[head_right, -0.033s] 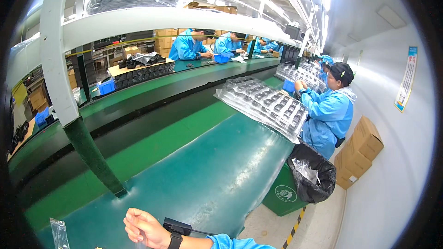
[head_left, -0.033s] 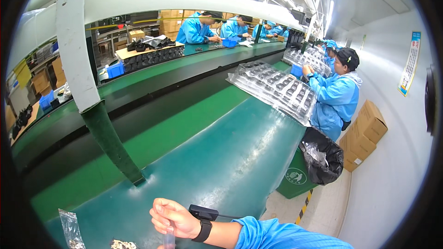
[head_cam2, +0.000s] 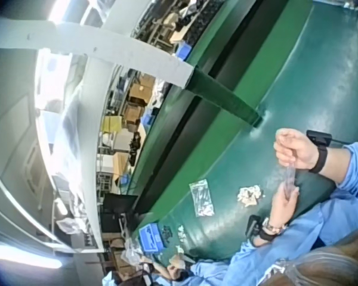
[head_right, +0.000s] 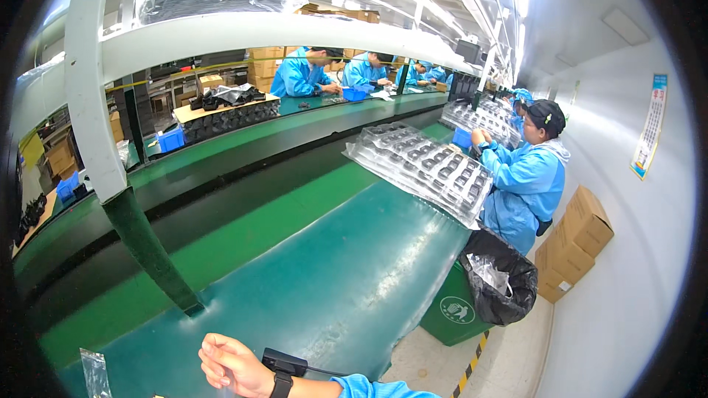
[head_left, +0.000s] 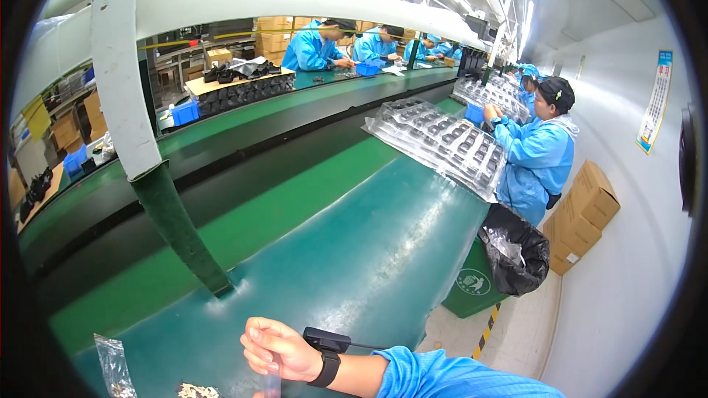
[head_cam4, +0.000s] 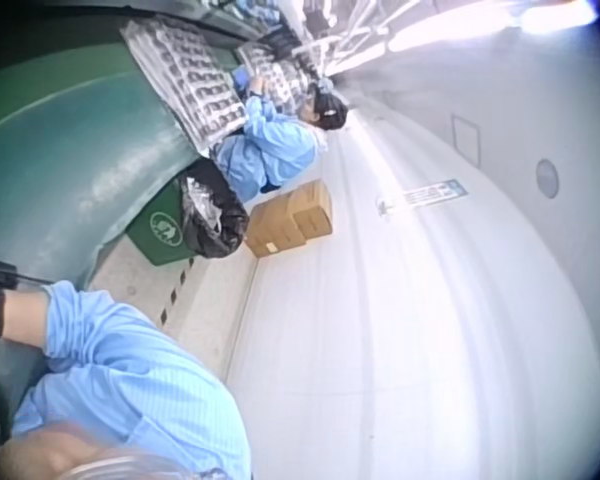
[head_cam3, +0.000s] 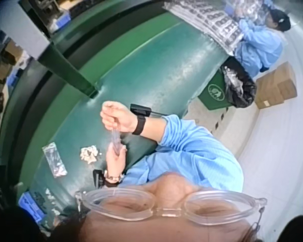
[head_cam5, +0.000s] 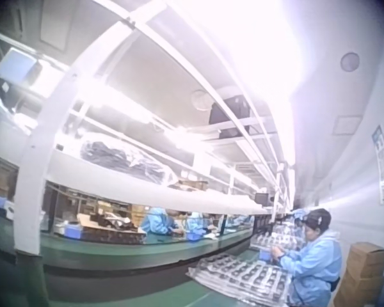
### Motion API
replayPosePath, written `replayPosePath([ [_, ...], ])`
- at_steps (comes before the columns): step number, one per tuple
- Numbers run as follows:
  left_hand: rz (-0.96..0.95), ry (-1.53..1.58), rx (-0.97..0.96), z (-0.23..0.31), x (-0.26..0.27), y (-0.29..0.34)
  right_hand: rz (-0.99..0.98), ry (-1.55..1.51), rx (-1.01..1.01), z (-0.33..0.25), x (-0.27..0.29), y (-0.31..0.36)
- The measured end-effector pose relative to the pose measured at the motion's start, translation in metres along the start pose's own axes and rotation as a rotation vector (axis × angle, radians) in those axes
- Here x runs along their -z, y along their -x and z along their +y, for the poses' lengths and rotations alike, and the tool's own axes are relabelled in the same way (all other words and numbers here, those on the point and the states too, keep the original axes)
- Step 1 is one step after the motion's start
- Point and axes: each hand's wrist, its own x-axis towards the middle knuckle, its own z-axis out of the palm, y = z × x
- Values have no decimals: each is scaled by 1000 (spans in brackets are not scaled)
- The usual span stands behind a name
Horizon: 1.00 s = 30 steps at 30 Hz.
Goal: Packaging small plastic components into clear bags and tubes at a factory workstation.
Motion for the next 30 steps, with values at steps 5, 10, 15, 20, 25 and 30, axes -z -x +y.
replayPosePath([
  [5,85,-263,-110,11,-2,-1,3,69,-26,-2,1,3],
  [10,108,-149,-114,10,0,-2,-73,4,34,6,7,4],
  [15,181,34,-92,-2,4,-1,-114,115,-80,7,6,7],
  [20,206,149,-111,-4,3,1,-41,185,-213,16,14,7],
  [25,248,190,-138,-10,5,1,-91,361,-181,20,15,5],
  [30,268,202,-179,-6,4,-2,-65,590,-263,23,11,2],
])
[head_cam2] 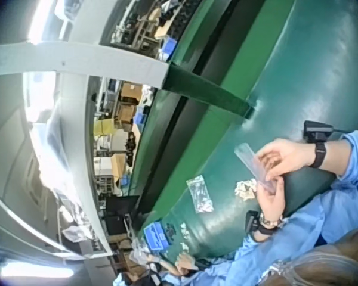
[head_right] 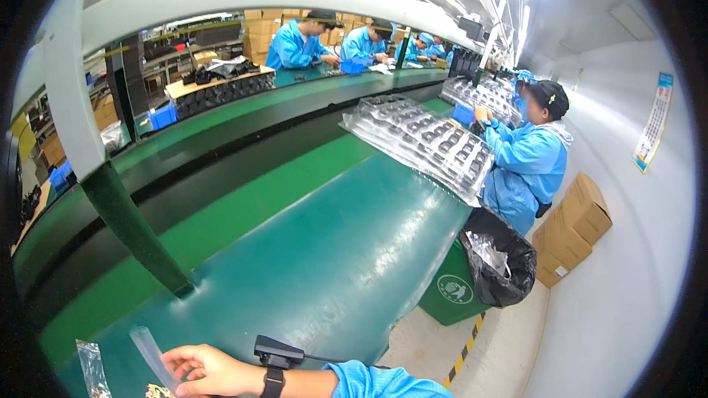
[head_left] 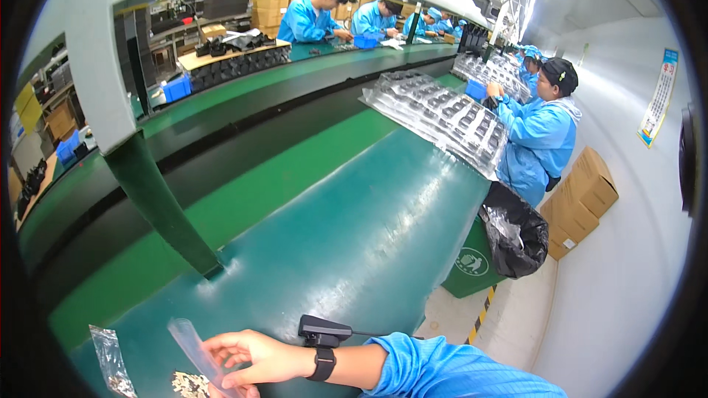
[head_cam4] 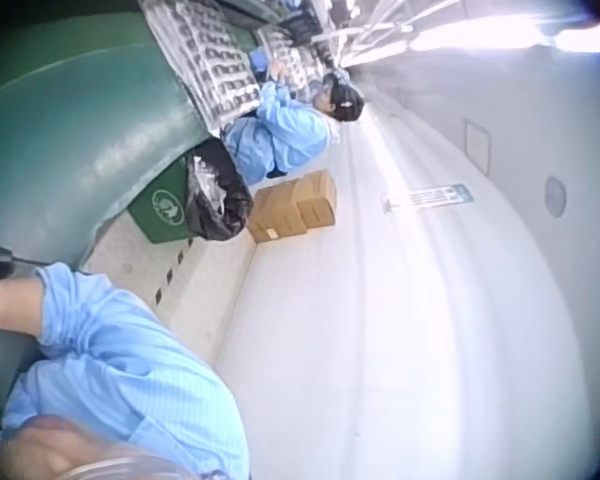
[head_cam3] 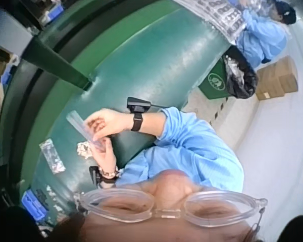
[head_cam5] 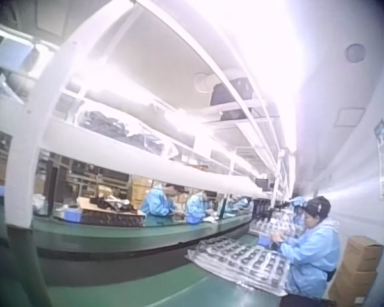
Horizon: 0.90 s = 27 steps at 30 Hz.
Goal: Packaging small plastic components into clear bags and tubes at a factory workstation.
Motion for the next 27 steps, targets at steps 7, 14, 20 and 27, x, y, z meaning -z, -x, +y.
replayPosePath([
  [7,71,-24,-40,-10,3,1,-38,99,39,-17,-5,-4],
  [14,118,-89,-11,-15,4,-2,-61,65,54,-14,-4,-6],
  [20,88,-70,-6,-7,3,1,-85,92,20,-8,-2,-5],
  [27,2,-31,12,2,2,2,-97,69,-22,-11,-2,-1],
])
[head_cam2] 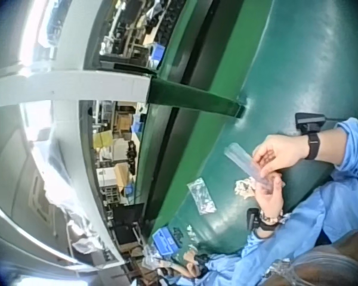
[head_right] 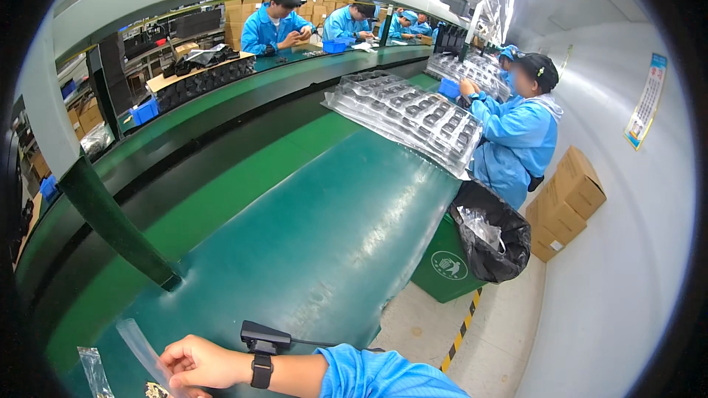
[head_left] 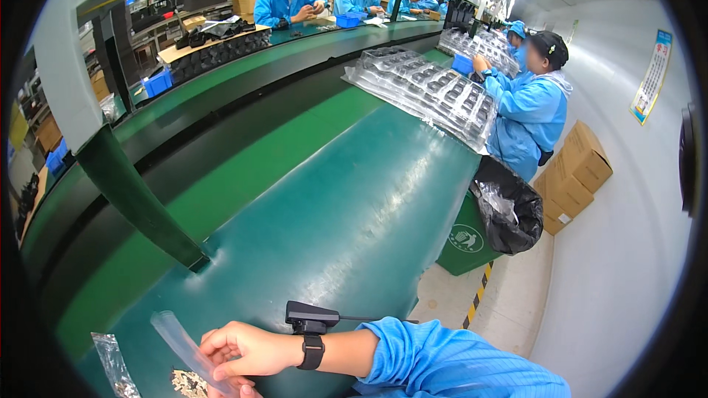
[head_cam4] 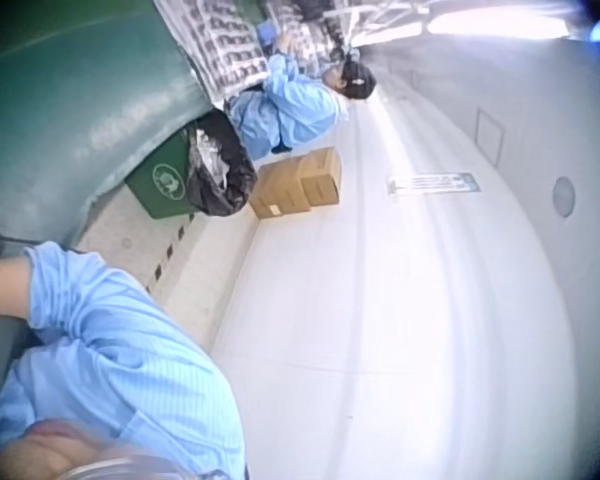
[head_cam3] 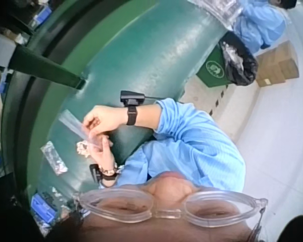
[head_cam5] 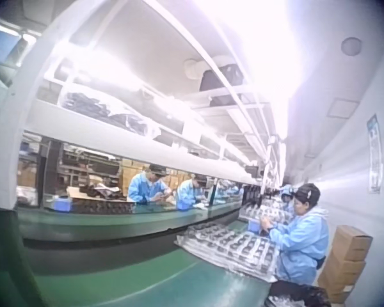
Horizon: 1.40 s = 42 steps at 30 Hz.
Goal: Packaging small plastic components into clear bags and tubes at a factory workstation.
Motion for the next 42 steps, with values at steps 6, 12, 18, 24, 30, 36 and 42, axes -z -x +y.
replayPosePath([
  [6,-111,145,75,-4,5,0,-47,-6,6,-6,-1,2],
  [12,-126,166,128,-1,3,-1,-54,4,47,4,1,0],
  [18,-91,84,133,-7,6,0,-61,-138,40,-6,-1,2],
  [24,-116,67,191,-1,1,2,-57,-254,82,-6,4,1],
  [30,-150,47,199,-7,1,2,-110,-245,61,-11,-2,2],
  [36,-144,25,202,-3,-1,0,-134,-311,77,-6,-1,2],
  [42,-139,40,234,-4,-1,-1,-176,-304,105,-6,-1,2],
])
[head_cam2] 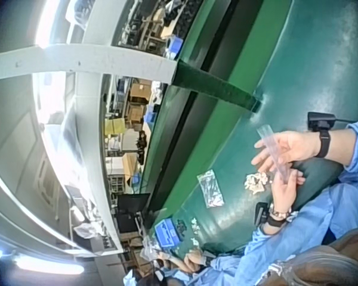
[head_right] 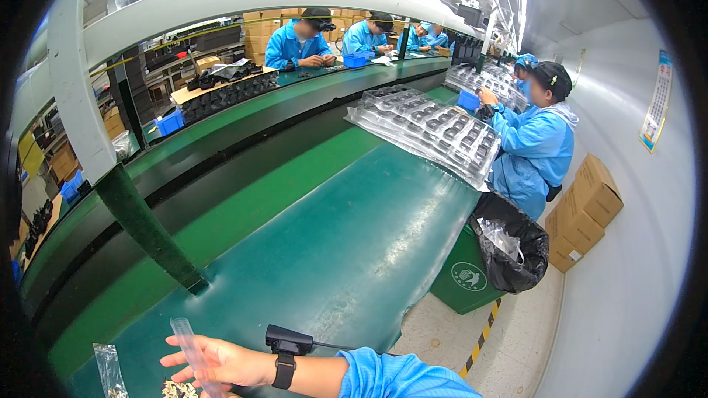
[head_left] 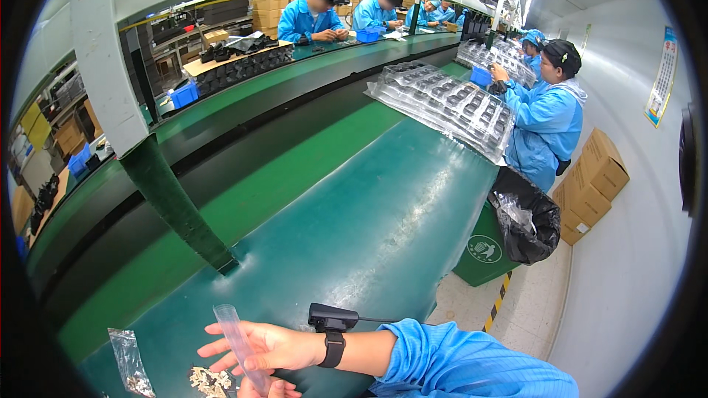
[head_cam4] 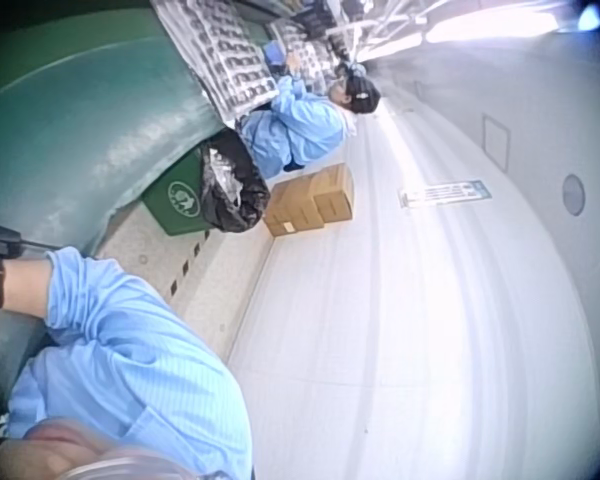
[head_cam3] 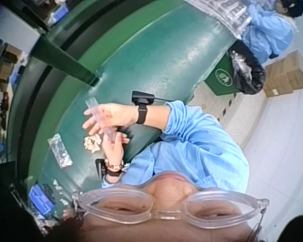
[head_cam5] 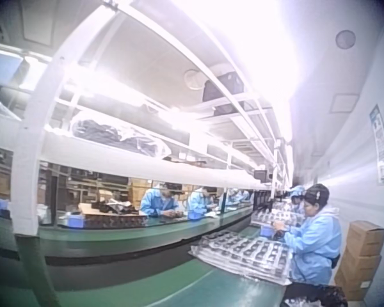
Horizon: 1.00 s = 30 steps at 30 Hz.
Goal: Packaging small plastic components into clear bags and tubes at a factory workstation.
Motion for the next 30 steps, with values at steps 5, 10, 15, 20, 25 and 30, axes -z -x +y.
replayPosePath([
  [5,-14,-37,-20,3,0,1,-67,-23,-13,-1,-5,0],
  [10,-39,-65,-7,10,-3,2,-39,-45,95,21,3,1],
  [15,-97,-91,10,6,2,3,343,-294,19,-2,-35,-2],
  [20,-186,-375,-167,9,8,1,96,-140,-67,8,-1,3],
  [25,-176,-212,-289,-6,11,-2,61,-154,-18,1,-8,0],
  [30,-79,-92,-299,-7,6,2,37,-93,-56,6,-5,-3],
])
